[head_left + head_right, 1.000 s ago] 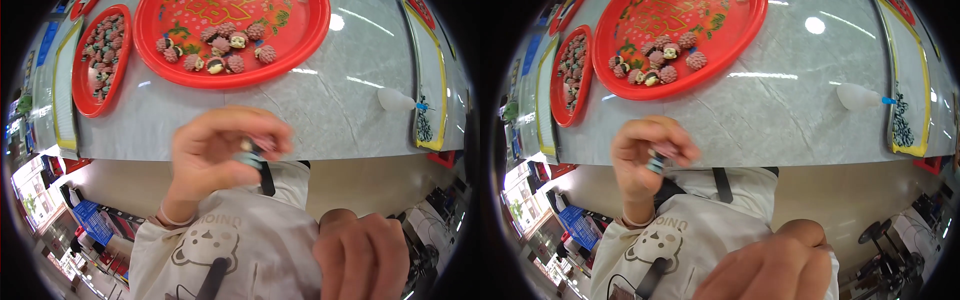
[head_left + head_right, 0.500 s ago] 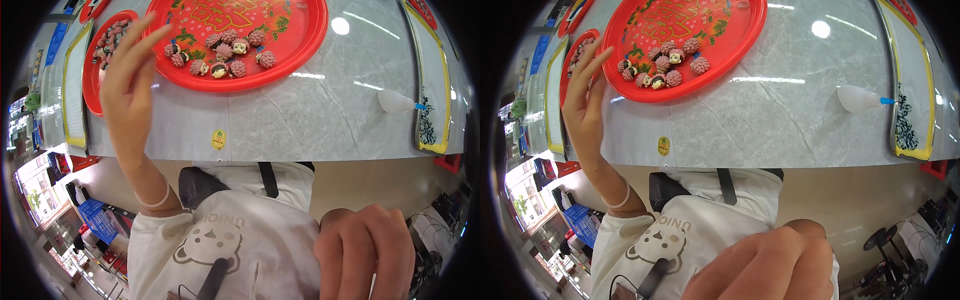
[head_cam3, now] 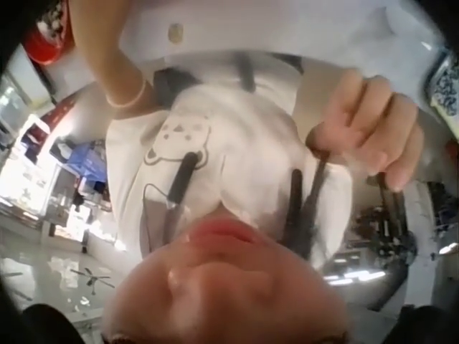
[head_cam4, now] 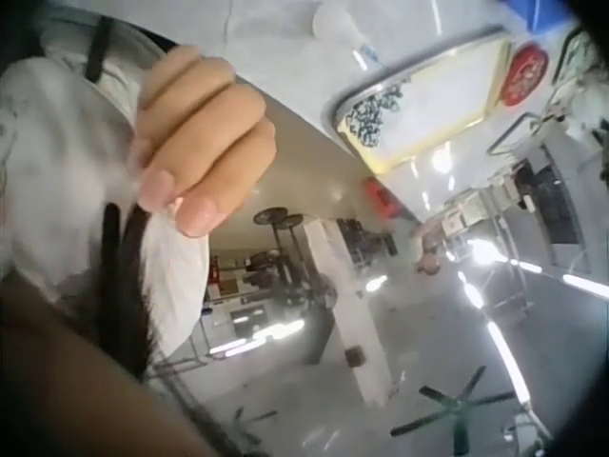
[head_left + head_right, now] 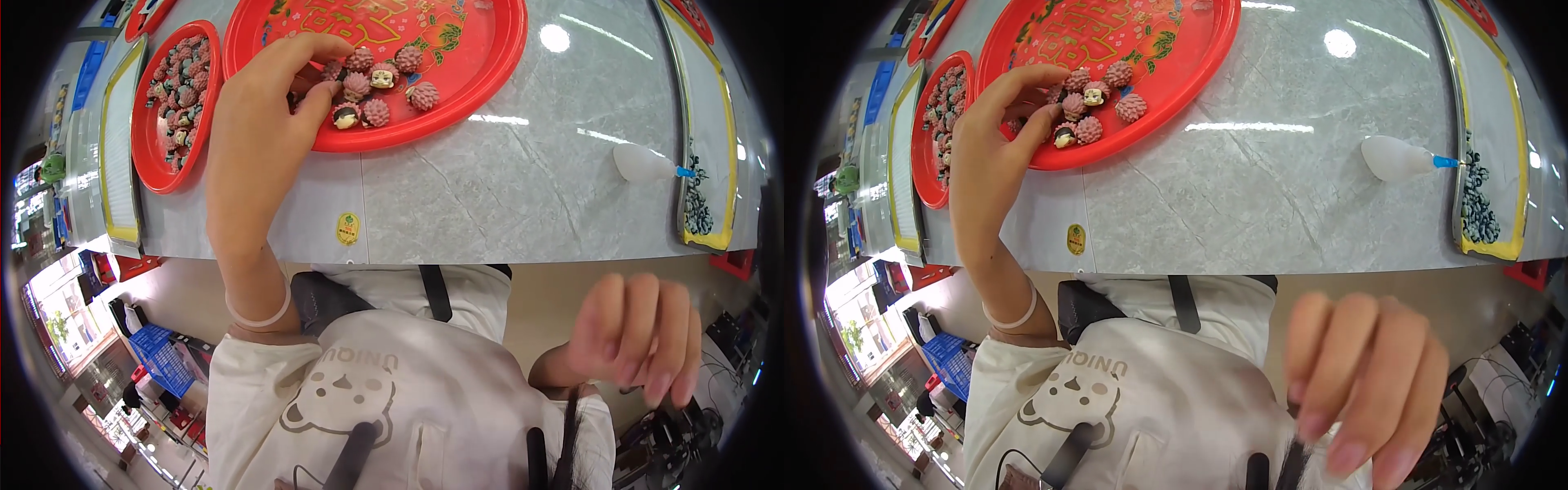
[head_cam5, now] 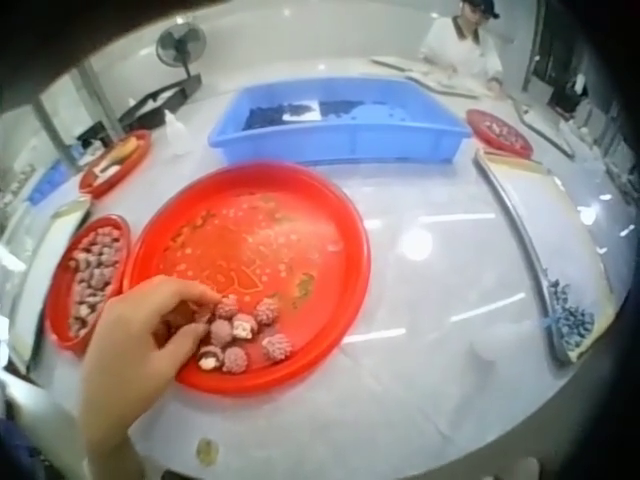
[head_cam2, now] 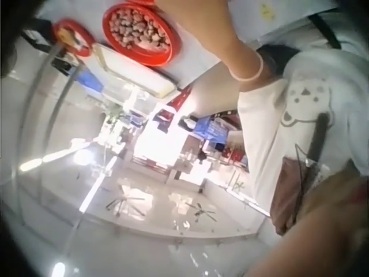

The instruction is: The person assembles small figurines by applying glue from a bottle to the head pieces, attaching torso pieces by hand, and placing the assembled figurines into a tray.

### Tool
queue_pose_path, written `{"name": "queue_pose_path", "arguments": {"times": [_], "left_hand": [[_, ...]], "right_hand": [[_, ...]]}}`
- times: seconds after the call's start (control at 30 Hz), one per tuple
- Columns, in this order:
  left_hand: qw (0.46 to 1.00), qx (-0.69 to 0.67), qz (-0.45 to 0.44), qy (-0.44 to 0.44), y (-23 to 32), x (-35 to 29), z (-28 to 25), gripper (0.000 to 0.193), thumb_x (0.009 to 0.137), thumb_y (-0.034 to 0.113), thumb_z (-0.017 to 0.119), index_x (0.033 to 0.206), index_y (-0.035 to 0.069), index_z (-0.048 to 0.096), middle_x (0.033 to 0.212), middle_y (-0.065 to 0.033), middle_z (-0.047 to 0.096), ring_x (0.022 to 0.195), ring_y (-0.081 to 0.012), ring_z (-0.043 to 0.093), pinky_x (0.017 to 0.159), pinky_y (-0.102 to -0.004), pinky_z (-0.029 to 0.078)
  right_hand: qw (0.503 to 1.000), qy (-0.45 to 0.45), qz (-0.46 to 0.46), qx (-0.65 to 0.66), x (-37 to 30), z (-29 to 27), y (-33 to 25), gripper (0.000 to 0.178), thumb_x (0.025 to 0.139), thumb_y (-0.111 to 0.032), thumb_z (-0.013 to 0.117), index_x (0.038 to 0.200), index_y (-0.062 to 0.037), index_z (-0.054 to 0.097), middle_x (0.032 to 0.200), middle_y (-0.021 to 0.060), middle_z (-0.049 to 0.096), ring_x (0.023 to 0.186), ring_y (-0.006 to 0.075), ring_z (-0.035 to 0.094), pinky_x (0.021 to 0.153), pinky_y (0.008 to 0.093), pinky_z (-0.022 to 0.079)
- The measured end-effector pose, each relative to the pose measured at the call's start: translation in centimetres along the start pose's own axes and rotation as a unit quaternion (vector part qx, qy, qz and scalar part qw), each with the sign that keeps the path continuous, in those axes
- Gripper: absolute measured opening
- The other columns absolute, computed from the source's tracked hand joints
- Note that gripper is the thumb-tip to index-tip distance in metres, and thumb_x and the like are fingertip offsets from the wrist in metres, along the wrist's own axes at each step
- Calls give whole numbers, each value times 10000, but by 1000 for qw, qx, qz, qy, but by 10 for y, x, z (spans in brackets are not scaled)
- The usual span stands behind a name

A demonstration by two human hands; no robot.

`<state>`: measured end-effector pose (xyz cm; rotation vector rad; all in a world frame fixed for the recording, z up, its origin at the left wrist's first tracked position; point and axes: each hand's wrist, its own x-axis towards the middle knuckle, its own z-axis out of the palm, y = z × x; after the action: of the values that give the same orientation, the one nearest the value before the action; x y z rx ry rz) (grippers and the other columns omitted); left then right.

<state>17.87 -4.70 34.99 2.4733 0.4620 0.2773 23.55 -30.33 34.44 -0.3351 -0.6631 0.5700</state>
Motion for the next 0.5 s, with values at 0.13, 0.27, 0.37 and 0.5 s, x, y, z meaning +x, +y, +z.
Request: {"name": "queue_pose_path", "arguments": {"times": [0.13, 0.27, 0.37, 0.5], "left_hand": [[992, -105, 61, 32, 6, -8, -5, 184, 757, -36, 503, 927, -31, 575, 943, -95, 559, 800, -158, 568, 768, -259, 435], [926, -312, 180, -110, 13, -28, -5, 163, 694, 6, 596, 842, -61, 584, 959, -185, 498, 808, -200, 556, 718, -284, 438], [857, -478, 114, -154, 25, -45, 19, 211, 642, 23, 668, 821, -59, 594, 952, -196, 504, 776, -191, 568, 646, -257, 438], [848, -496, 111, -153, 26, -53, 45, 245, 631, 3, 683, 847, -61, 588, 933, -191, 520, 729, -205, 584, 613, -243, 441]], "right_hand": [[956, 157, -46, -245, -18, -18, -27, 153, 819, -100, 502, 933, 0, 524, 980, 115, 498, 824, 155, 465, 676, 230, 359], [819, 381, -125, -410, -25, -43, -33, 277, 776, -15, 504, 1050, 5, 472, 998, 121, 493, 897, 147, 440, 717, 230, 359], [729, 398, -68, -552, -13, -51, -23, 348, 752, 16, 540, 1092, 20, 464, 1063, 115, 481, 942, 152, 448, 767, 246, 366], [682, 342, 21, -646, -1, -52, -13, 344, 806, -14, 513, 1128, 72, 428, 1143, 176, 490, 1053, 215, 468, 925, 318, 342]]}}
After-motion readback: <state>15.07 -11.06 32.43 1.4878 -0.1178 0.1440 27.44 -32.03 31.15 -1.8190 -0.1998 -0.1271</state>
